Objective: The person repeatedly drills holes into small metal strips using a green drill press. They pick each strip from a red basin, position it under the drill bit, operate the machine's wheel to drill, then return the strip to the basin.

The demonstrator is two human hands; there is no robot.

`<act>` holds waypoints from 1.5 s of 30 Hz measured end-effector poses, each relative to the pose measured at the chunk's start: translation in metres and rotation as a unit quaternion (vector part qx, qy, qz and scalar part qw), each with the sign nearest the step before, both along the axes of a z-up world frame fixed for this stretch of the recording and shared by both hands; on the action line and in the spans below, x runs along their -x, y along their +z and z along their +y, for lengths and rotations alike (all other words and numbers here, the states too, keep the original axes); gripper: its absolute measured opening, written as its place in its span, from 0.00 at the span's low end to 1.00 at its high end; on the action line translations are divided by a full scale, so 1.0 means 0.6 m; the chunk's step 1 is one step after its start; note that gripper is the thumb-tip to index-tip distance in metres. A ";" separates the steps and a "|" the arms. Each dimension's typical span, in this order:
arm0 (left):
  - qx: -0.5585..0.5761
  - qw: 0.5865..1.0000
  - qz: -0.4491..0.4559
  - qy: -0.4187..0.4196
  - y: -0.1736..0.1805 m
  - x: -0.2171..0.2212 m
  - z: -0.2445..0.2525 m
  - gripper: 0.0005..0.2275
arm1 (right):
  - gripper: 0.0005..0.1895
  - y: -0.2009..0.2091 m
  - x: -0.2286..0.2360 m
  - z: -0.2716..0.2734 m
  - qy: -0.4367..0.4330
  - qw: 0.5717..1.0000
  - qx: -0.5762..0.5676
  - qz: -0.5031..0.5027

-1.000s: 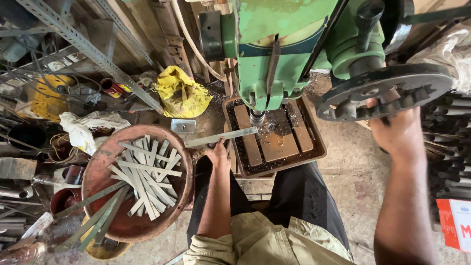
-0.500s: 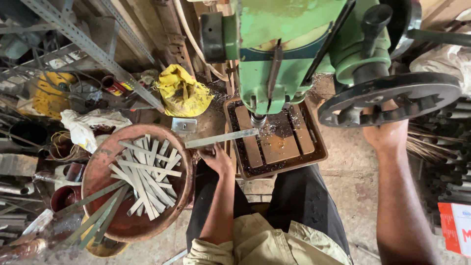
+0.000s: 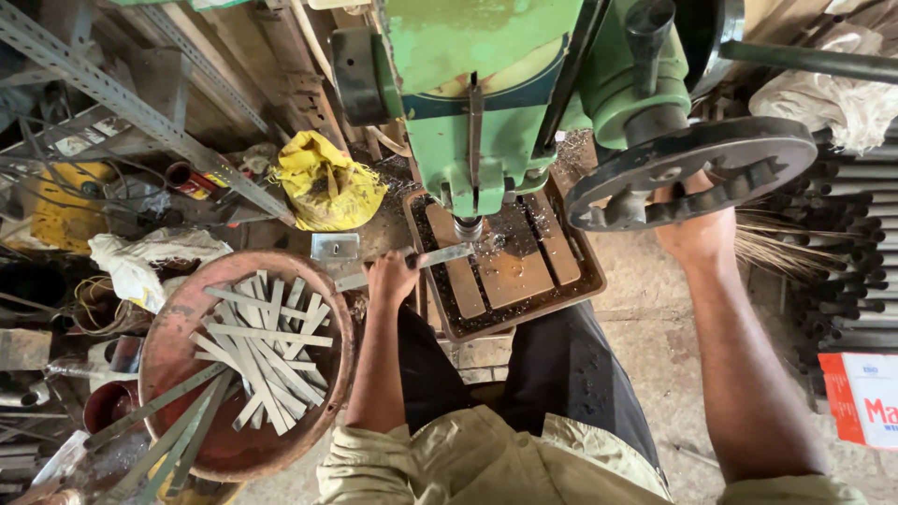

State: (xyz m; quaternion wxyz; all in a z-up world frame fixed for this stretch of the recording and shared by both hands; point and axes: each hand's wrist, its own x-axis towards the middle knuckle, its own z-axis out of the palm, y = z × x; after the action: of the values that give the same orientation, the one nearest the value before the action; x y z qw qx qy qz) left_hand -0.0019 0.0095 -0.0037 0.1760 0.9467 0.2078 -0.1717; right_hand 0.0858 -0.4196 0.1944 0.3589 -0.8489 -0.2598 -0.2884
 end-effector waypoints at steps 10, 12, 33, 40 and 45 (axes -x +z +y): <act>0.055 0.998 -0.010 0.000 -0.032 -0.022 0.016 0.32 | 0.01 -0.009 -0.005 0.000 0.007 1.000 -0.012 0.012; 0.061 0.998 -0.017 -0.007 -0.048 -0.025 0.023 0.31 | 0.03 -0.003 -0.002 0.000 0.022 1.000 -0.008 -0.005; 0.064 0.995 0.074 0.007 -0.009 -0.035 0.016 0.27 | 0.07 0.017 0.005 0.020 0.009 1.000 -0.010 0.003; 0.026 0.995 0.095 0.022 0.003 -0.042 0.013 0.35 | 0.10 0.018 0.006 0.020 -0.008 1.000 0.007 -0.003; 0.038 0.994 0.104 0.021 -0.029 -0.052 0.024 0.40 | 0.12 0.026 0.012 0.025 -0.017 1.000 0.001 0.013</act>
State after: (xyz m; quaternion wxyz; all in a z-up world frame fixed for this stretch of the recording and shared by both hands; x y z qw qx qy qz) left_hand 0.0294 0.0242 -0.0214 0.1932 0.9119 0.2376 -0.2732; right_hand 0.0787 -0.4045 0.2098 0.3567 -0.8572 -0.2405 -0.2830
